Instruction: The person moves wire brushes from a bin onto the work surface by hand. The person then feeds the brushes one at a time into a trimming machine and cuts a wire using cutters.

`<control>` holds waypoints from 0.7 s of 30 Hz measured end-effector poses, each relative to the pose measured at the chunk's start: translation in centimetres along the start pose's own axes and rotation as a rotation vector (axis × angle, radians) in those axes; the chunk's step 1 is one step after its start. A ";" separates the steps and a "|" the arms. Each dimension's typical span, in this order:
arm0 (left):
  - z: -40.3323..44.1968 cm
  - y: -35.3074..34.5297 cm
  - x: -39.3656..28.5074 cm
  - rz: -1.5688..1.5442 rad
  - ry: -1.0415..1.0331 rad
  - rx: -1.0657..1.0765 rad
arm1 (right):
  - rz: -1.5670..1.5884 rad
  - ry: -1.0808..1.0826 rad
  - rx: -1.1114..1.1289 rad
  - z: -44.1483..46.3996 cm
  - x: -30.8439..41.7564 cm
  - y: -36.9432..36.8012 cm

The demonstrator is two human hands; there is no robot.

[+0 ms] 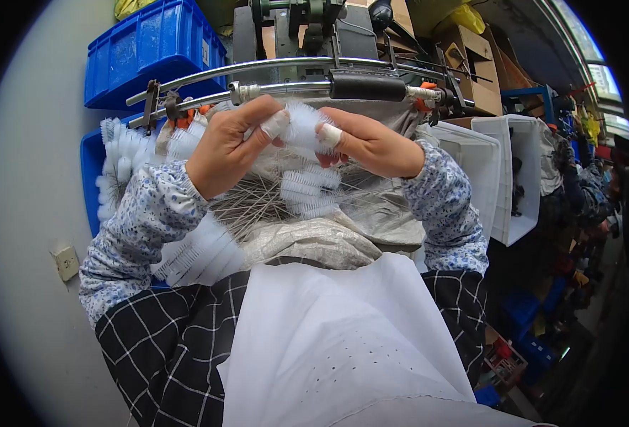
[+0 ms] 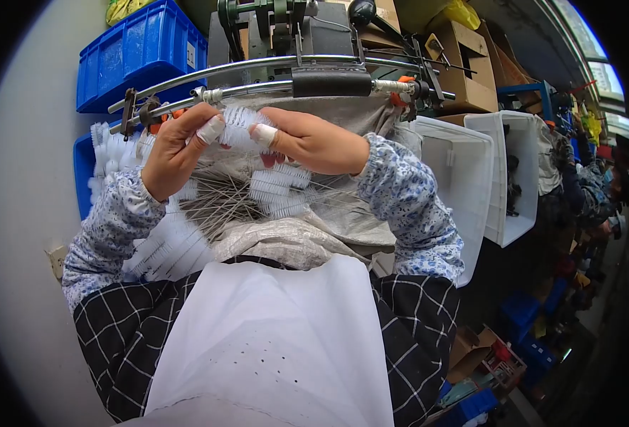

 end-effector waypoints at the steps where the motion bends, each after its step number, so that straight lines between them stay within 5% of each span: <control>1: 0.3 0.2 0.7 0.037 0.059 0.011 | -0.008 0.064 -0.059 0.7 -0.2 0.5; 3: 0.5 0.9 2.2 0.112 0.180 0.041 | -0.020 0.191 -0.183 1.9 -0.6 2.6; 4: 0.6 0.9 3.2 0.293 0.187 0.095 | -0.272 0.187 -0.338 2.0 -0.5 6.3; 5: 0.5 0.7 4.8 0.472 0.194 0.147 | -0.670 -0.035 -0.602 1.1 -0.5 11.0; 6: 0.2 0.4 6.5 0.651 0.202 0.198 | -1.144 0.113 -0.869 0.3 1.4 13.7; 8: -0.6 -0.3 9.2 1.036 0.074 0.240 | -1.456 -0.004 -0.955 1.1 -0.6 17.7; 10: -1.4 -1.0 11.0 1.344 -0.125 0.188 | -1.510 -0.091 -0.938 1.8 -1.6 18.7; 17: -2.7 0.6 13.1 1.404 0.594 0.615 | -1.556 -0.074 -0.910 3.2 -2.0 19.3; 21: -3.7 1.5 8.9 1.366 0.421 0.465 | -1.515 -0.066 -0.879 3.5 -2.3 19.6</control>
Point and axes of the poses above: each hand's wrist, its own z-axis towards the middle knuckle, its own y-axis out of the back of the hand, x = y × z, the point moved 10 cm from there along z, towards the middle knuckle, and after that the axes turned 4 degrees about y, right-handed, at the moved point
